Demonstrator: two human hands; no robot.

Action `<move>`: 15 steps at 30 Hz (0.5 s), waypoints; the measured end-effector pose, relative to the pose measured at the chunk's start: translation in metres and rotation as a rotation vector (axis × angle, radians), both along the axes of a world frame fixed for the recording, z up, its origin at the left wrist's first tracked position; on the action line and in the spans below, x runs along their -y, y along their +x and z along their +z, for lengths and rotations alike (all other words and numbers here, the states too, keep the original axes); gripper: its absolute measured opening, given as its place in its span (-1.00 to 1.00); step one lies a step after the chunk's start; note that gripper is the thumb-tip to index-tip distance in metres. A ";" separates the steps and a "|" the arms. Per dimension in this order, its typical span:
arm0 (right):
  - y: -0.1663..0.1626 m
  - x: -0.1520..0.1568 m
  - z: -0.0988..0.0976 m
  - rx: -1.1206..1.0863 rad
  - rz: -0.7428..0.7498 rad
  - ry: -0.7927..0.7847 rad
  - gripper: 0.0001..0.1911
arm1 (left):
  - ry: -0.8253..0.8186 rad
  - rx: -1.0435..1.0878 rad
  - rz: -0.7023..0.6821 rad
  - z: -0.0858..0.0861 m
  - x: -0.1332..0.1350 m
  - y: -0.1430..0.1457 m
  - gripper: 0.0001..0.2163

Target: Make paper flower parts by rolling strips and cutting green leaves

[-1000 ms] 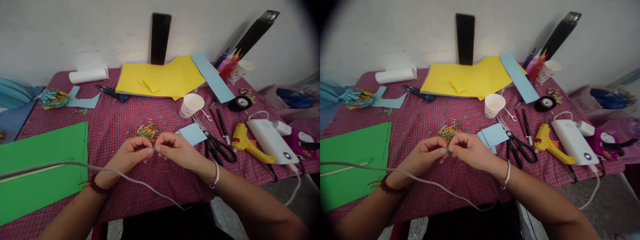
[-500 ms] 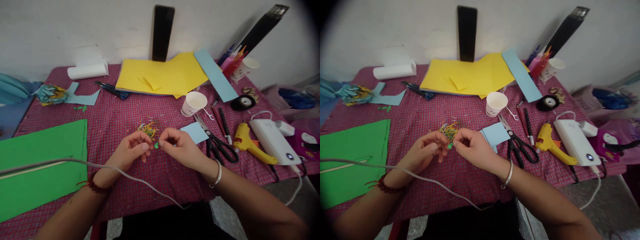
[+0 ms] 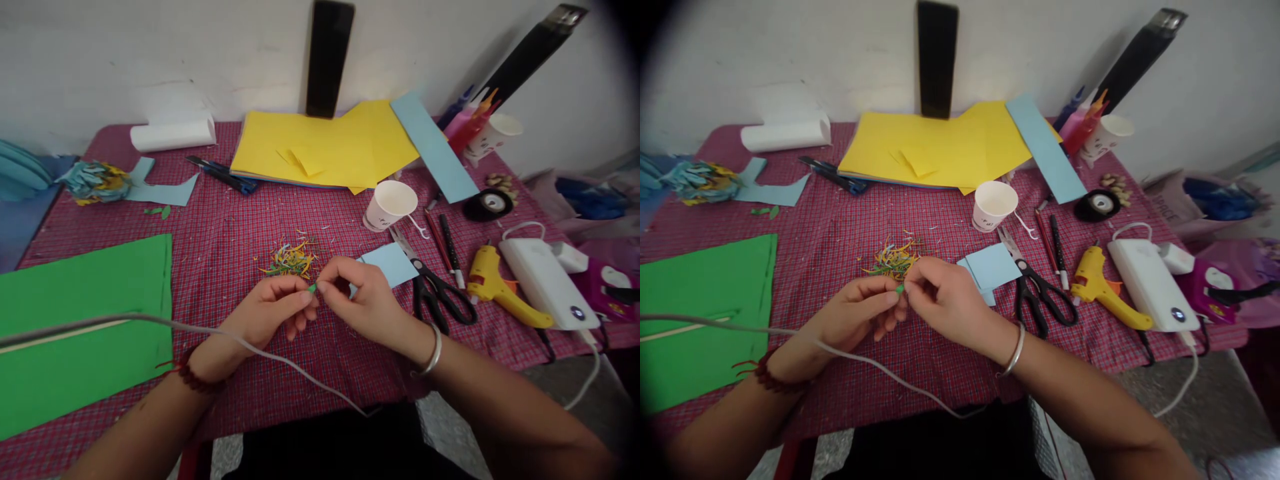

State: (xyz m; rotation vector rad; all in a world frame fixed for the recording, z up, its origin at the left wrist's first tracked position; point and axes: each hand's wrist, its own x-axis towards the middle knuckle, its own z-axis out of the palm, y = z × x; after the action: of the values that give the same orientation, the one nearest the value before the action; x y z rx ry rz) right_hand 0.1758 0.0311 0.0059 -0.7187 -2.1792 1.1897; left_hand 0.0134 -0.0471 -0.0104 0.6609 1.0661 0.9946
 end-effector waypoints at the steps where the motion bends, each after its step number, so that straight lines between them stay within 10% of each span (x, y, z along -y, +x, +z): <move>1: 0.000 -0.002 0.000 -0.002 -0.034 -0.023 -0.88 | -0.001 -0.007 0.004 0.000 0.000 -0.001 -0.83; 8: -0.002 -0.014 -0.003 -0.098 -0.164 -0.262 -0.88 | 0.036 -0.049 0.049 0.003 0.000 -0.007 -0.86; 15: -0.001 -0.001 -0.006 -0.025 -0.052 -0.017 -0.88 | 0.130 -0.103 0.115 -0.004 -0.001 0.000 -0.69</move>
State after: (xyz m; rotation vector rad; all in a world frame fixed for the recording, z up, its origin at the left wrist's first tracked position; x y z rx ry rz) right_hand 0.1747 0.0316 -0.0003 -0.7596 -2.1197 1.1861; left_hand 0.0133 -0.0461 -0.0140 0.7703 1.1461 1.1465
